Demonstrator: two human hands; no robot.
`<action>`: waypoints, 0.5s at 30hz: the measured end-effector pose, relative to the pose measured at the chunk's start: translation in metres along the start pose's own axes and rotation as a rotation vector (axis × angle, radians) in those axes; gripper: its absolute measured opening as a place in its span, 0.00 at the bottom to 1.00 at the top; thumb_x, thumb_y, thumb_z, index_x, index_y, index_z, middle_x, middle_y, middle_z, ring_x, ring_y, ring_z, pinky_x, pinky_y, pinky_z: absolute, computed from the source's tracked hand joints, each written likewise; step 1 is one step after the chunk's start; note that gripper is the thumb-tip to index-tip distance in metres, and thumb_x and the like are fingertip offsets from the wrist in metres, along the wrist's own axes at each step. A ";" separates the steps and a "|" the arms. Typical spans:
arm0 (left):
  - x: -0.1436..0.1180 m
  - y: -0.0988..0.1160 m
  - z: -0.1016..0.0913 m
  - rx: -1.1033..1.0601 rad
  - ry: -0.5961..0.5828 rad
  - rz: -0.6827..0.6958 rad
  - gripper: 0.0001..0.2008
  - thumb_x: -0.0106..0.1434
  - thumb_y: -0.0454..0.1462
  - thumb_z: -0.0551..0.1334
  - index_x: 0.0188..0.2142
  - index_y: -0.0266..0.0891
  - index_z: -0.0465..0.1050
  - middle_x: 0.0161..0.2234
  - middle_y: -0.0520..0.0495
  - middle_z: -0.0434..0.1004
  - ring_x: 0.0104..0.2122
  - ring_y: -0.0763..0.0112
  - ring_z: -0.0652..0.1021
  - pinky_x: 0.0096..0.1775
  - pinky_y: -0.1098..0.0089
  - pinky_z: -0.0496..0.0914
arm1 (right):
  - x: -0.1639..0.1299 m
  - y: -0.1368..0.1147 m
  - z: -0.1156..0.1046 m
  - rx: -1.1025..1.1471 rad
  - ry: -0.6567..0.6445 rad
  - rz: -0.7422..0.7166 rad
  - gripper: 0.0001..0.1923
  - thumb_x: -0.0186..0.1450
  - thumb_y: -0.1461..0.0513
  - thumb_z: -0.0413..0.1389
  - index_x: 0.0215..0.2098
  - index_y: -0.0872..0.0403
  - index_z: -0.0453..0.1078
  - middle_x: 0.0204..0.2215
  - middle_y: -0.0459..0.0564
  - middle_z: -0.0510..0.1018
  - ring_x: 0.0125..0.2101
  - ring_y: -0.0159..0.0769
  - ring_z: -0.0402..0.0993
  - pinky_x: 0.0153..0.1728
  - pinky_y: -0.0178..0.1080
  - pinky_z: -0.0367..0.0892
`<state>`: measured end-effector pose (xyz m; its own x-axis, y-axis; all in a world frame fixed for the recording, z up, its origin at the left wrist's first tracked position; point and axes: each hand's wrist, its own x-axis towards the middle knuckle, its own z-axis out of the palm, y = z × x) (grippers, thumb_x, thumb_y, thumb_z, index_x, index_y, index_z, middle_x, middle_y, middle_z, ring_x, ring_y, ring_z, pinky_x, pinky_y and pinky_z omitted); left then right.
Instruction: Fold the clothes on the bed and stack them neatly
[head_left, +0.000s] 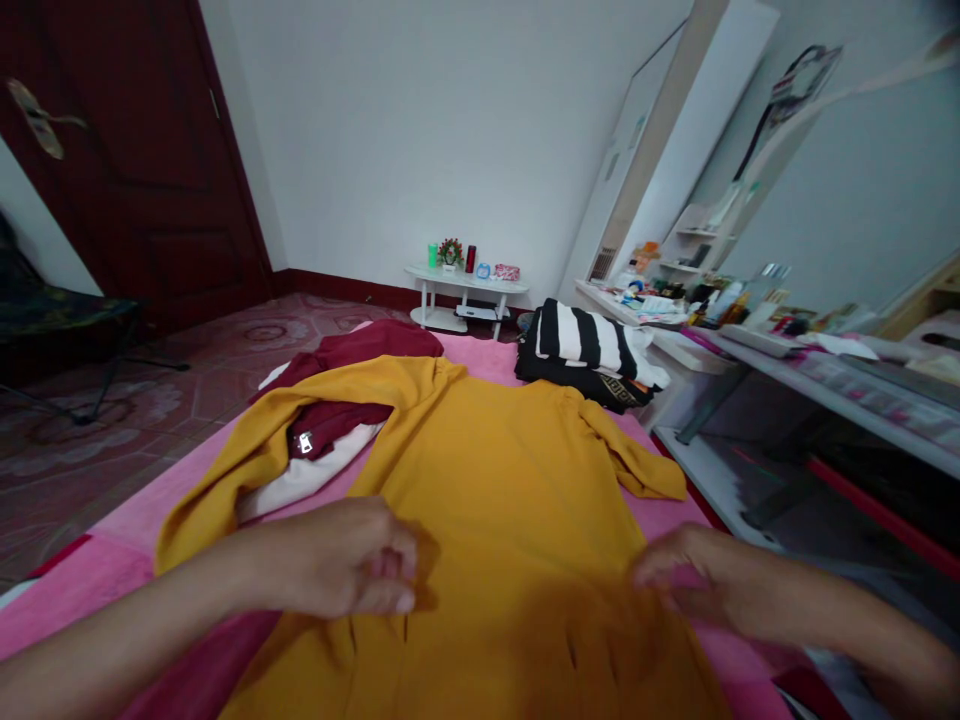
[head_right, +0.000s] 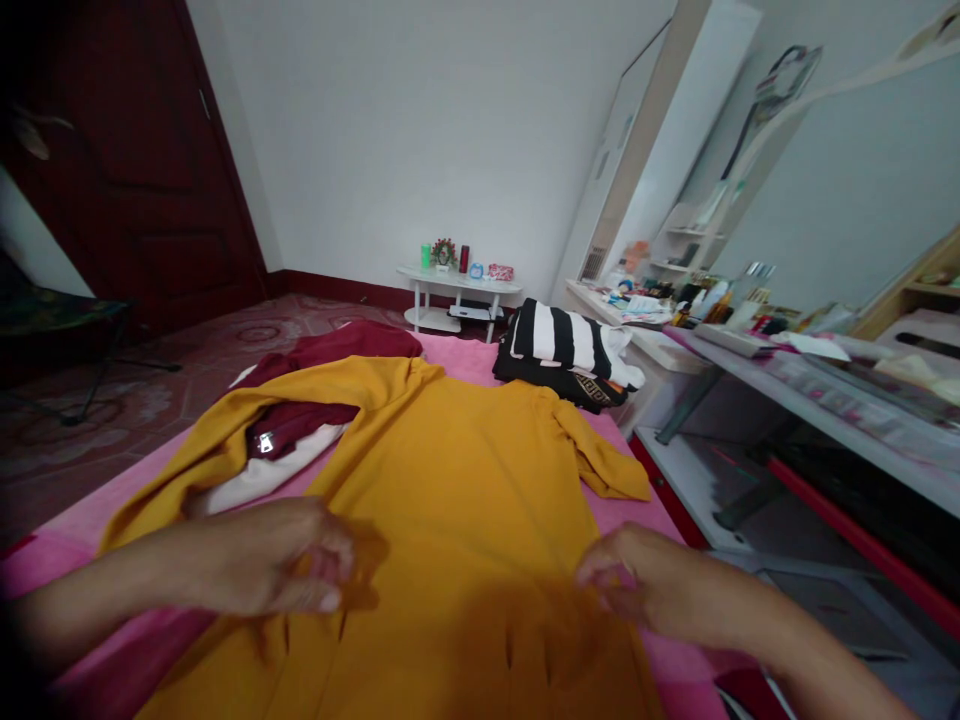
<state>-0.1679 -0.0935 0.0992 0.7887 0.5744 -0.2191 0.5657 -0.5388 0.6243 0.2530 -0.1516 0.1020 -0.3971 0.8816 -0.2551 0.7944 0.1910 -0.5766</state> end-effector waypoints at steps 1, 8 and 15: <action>0.021 -0.001 -0.003 0.041 0.032 0.044 0.15 0.61 0.47 0.58 0.40 0.42 0.75 0.35 0.49 0.79 0.33 0.69 0.77 0.37 0.72 0.69 | 0.025 -0.006 -0.004 -0.042 0.037 -0.038 0.13 0.59 0.57 0.56 0.41 0.50 0.77 0.40 0.52 0.79 0.42 0.42 0.75 0.46 0.41 0.67; 0.151 -0.051 0.017 0.256 0.454 -0.133 0.34 0.64 0.52 0.50 0.64 0.35 0.51 0.64 0.35 0.49 0.63 0.53 0.54 0.61 0.55 0.49 | 0.182 0.004 0.025 -0.022 0.463 -0.043 0.30 0.65 0.54 0.46 0.63 0.57 0.55 0.60 0.57 0.62 0.57 0.40 0.62 0.57 0.45 0.56; 0.166 -0.083 0.035 0.421 0.526 -0.246 0.35 0.63 0.59 0.42 0.64 0.48 0.53 0.66 0.43 0.44 0.65 0.50 0.45 0.61 0.47 0.40 | 0.213 0.041 0.013 -0.601 0.409 0.470 0.27 0.67 0.59 0.42 0.62 0.63 0.56 0.62 0.64 0.56 0.62 0.49 0.50 0.59 0.56 0.46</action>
<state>-0.0758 0.0248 -0.0151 0.4657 0.8737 0.1405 0.8409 -0.4864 0.2374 0.1951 0.0380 0.0136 0.1381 0.9904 0.0014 0.9888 -0.1380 0.0562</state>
